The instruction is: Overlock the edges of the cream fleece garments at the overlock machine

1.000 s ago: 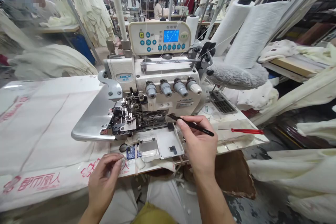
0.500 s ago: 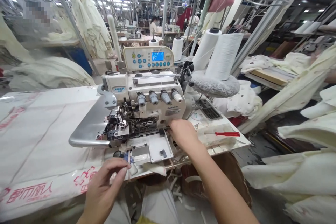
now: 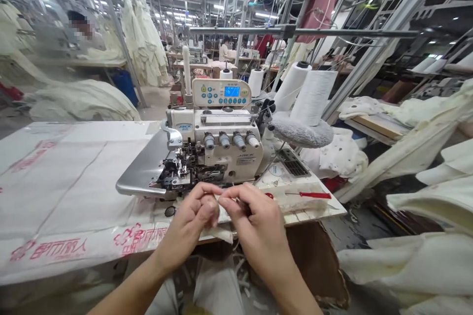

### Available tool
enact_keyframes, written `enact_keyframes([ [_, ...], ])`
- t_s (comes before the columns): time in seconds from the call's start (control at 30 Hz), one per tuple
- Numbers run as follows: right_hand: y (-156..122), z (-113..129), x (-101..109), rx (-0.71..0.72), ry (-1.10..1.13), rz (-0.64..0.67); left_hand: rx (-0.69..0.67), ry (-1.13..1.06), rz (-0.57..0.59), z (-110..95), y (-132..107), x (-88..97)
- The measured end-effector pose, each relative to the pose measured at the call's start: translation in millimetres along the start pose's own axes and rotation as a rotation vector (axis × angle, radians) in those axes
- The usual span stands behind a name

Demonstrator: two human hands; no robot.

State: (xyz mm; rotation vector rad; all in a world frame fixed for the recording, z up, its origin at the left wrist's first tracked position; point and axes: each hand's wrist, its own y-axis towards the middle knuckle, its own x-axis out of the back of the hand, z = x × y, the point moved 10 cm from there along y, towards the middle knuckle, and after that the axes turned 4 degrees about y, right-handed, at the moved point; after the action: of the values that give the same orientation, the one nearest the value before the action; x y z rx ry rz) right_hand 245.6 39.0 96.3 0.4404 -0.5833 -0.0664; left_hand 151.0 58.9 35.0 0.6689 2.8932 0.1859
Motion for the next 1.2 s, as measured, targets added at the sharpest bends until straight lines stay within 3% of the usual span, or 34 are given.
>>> enact_keyframes([
  [0.1,-1.6,-9.5,-25.8,-0.045,0.086,0.069,-0.013,0.214,-0.164,8.9,-16.0,26.8],
  [0.2,-3.4,-9.7,-45.8,0.015,0.041,0.071,-0.169,0.538,-0.267,-3.4,-31.1,42.4],
  [0.3,-4.8,-3.5,-58.2,0.105,-0.044,0.043,-0.346,0.794,-0.297,-20.2,-43.0,42.9],
  [0.4,-4.7,1.6,-63.6,0.149,-0.038,0.015,-0.407,0.897,-0.255,-27.5,-46.8,41.0],
  [0.47,-3.8,1.2,-65.9,0.13,0.014,-0.002,-0.323,0.811,-0.209,-21.7,-43.4,45.4],
  [0.57,-1.5,-7.2,-73.1,0.029,0.138,-0.007,-0.079,0.51,-0.186,2.8,-36.9,55.9],
  [0.7,0.2,-31.1,-74.8,-0.162,0.339,-0.058,0.135,-0.074,-0.257,38.9,-35.3,57.1],
  [0.8,-2.8,-49.6,-54.7,-0.23,0.45,-0.19,0.23,-0.451,-0.341,58.7,-36.6,51.2],
  [0.9,-11.0,-54.1,-21.1,-0.16,0.404,-0.378,0.26,-0.661,-0.434,66.2,-37.9,49.1],
  [0.97,-17.1,-59.5,-13.4,-0.186,0.484,-0.433,0.247,-0.721,-0.507,67.5,-38.9,52.1],
  [1.1,-23.8,-71.6,-40.6,-0.387,0.895,-0.407,0.213,-0.773,-0.576,68.9,-38.6,54.3],
  [1.2,-26.5,-72.6,-65.8,-0.502,1.023,-0.391,0.187,-0.782,-0.588,68.0,-37.7,54.5],
])
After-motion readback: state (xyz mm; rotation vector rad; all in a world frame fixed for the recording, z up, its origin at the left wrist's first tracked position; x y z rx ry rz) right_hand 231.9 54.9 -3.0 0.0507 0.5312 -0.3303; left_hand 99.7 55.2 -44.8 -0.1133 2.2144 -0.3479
